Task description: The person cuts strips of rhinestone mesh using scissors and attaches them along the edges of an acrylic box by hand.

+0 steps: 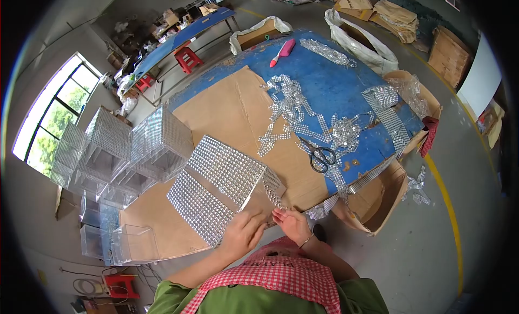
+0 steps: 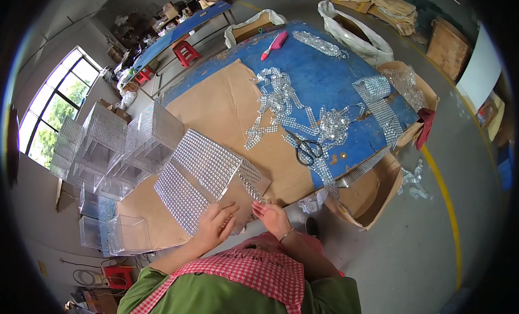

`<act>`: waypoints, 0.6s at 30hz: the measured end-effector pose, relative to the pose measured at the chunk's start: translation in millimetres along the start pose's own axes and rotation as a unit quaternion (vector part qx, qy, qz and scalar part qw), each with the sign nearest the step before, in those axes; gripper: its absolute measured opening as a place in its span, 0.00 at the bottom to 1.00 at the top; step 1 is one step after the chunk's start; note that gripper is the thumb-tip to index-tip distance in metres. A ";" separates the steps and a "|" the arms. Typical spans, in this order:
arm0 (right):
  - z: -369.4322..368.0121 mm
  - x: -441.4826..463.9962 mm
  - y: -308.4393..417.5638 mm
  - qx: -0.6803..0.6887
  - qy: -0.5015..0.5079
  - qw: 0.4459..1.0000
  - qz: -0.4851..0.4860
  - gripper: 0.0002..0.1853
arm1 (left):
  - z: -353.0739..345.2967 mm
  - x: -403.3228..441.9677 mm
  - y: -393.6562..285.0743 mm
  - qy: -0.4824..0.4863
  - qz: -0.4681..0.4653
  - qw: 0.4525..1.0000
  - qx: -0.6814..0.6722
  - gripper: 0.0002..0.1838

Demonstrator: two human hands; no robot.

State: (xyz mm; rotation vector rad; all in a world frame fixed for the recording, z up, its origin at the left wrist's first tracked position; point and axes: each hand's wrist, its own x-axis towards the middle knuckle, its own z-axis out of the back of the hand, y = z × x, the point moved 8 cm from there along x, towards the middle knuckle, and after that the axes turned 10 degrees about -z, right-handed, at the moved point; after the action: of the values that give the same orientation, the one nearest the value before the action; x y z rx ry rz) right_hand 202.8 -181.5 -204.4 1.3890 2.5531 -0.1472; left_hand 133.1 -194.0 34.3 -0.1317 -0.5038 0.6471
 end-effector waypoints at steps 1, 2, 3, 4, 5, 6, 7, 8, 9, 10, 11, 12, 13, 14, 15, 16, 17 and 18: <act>2.8 1.5 0.9 -0.010 -0.018 1.000 -0.003 0.05 | -7.0 2.0 4.2 0.007 0.040 0.998 -0.044 0.18; 4.6 3.9 2.0 -0.019 -0.036 0.999 -0.005 0.05 | -13.5 1.3 10.0 0.011 0.079 0.995 -0.066 0.20; 6.9 6.6 4.3 -0.029 -0.053 0.998 -0.005 0.06 | -22.1 -0.3 17.9 0.015 0.116 0.989 -0.088 0.22; 8.5 8.5 7.8 -0.048 -0.049 0.998 0.009 0.06 | -31.8 -3.2 26.6 0.019 0.153 0.982 -0.110 0.24; 11.8 10.2 9.8 -0.067 -0.046 0.996 0.023 0.07 | -43.6 -10.1 38.6 0.003 0.191 0.970 -0.153 0.26; 13.4 11.4 11.8 -0.084 -0.043 0.995 0.037 0.07 | -58.0 -20.0 52.1 -0.013 0.230 0.953 -0.195 0.27; 16.0 12.3 11.5 -0.092 -0.055 0.994 0.028 0.07 | -66.5 -26.7 59.3 -0.027 0.268 0.933 -0.237 0.29; 18.5 12.6 12.1 -0.098 -0.068 0.993 0.018 0.06 | -68.7 -27.6 58.8 -0.040 0.279 0.924 -0.256 0.30; 21.9 12.1 12.2 -0.103 -0.082 0.991 0.010 0.06 | -70.6 -27.1 57.4 -0.051 0.290 0.915 -0.277 0.31; 25.4 11.7 11.2 -0.095 -0.097 0.991 -0.001 0.07 | -72.0 -27.0 56.3 -0.061 0.301 0.904 -0.297 0.32; 28.3 12.2 10.7 -0.087 -0.112 0.990 -0.012 0.08 | -71.7 -25.1 54.9 -0.059 0.297 0.907 -0.293 0.32; 31.2 13.4 10.4 -0.080 -0.126 0.988 -0.023 0.10 | -71.0 -22.9 54.1 -0.058 0.293 0.910 -0.289 0.33; 32.9 16.7 8.2 -0.062 -0.126 0.989 -0.039 0.11 | -70.2 -21.3 52.7 -0.058 0.288 0.913 -0.284 0.33; 34.4 21.0 5.2 -0.045 -0.126 0.989 -0.057 0.12 | -71.1 -21.5 51.4 -0.055 0.296 0.909 -0.287 0.33; 33.8 23.9 2.2 -0.027 -0.124 0.989 -0.074 0.14 | -71.7 -21.1 50.1 -0.053 0.304 0.906 -0.289 0.32; 30.8 25.9 1.4 -0.029 -0.112 0.990 -0.082 0.15 | -71.9 -20.7 49.6 -0.052 0.311 0.903 -0.291 0.32; 27.4 27.6 0.7 -0.030 -0.100 0.991 -0.089 0.16 | -71.4 -21.0 48.9 -0.050 0.312 0.906 -0.283 0.32; 23.8 28.6 -0.1 -0.033 -0.088 0.991 -0.097 0.17 | -70.7 -22.3 48.1 -0.049 0.313 0.908 -0.274 0.31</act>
State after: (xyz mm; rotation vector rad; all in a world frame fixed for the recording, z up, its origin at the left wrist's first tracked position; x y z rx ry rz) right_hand 191.4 -163.0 -234.6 1.0530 2.5167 -0.2058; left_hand 126.2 -166.7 -49.4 -0.8241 -0.7418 1.1298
